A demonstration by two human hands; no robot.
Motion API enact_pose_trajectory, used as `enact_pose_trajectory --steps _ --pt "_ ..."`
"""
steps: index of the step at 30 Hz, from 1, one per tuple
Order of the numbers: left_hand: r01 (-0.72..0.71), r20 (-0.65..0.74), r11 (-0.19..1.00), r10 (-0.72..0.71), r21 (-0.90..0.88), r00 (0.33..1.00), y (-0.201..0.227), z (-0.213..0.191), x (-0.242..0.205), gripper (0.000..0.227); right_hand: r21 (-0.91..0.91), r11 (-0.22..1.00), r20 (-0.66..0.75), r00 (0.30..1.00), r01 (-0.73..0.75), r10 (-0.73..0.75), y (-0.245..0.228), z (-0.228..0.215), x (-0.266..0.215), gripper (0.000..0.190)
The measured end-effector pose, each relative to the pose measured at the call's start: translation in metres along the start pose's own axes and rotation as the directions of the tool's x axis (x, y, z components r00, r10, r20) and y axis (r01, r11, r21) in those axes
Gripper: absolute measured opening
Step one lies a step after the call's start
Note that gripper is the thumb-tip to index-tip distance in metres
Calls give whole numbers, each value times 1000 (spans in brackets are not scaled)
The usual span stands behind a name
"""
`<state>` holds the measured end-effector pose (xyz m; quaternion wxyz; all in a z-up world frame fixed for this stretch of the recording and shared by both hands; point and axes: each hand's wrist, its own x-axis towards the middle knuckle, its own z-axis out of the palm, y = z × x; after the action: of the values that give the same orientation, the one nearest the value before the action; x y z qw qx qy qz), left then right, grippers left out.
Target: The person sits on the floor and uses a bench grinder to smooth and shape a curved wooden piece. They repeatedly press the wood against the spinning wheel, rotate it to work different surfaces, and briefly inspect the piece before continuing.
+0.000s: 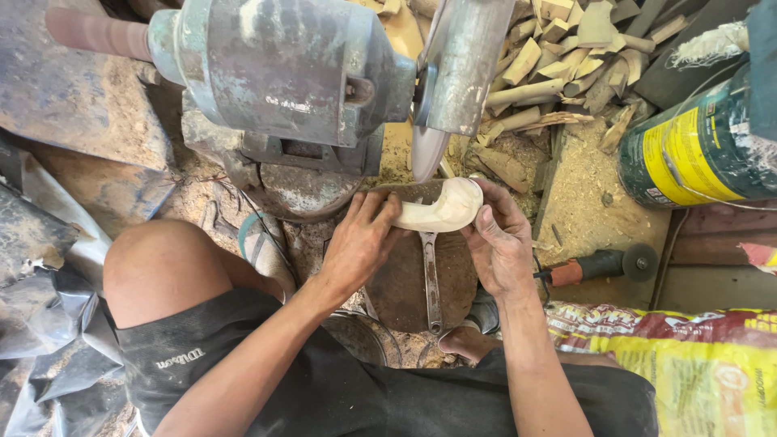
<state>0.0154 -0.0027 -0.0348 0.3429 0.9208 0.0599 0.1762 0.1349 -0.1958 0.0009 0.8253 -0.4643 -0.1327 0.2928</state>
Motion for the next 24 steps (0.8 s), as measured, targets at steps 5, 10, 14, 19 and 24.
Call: enact_pose_trajectory --steps 5,10,14,19,24 --pt "35 -33 998 -33 53 999 -6 0 10 45 -30 1000 31 999 9 -8 5 2 7 43" --pt "66 -57 997 -64 43 996 -13 4 16 43 -82 997 25 1000 -7 9 4 4 11 44" --pt "74 -64 997 -71 34 995 -15 7 15 44 -88 996 31 1000 -2 4 6 4 15 43" --pt "76 -55 988 -69 137 996 -19 12 15 44 -74 997 36 999 -4 7 8 0 18 41" --pt "87 -46 986 -81 141 996 -16 6 13 40 -76 997 31 999 -10 12 9 -3 20 41"
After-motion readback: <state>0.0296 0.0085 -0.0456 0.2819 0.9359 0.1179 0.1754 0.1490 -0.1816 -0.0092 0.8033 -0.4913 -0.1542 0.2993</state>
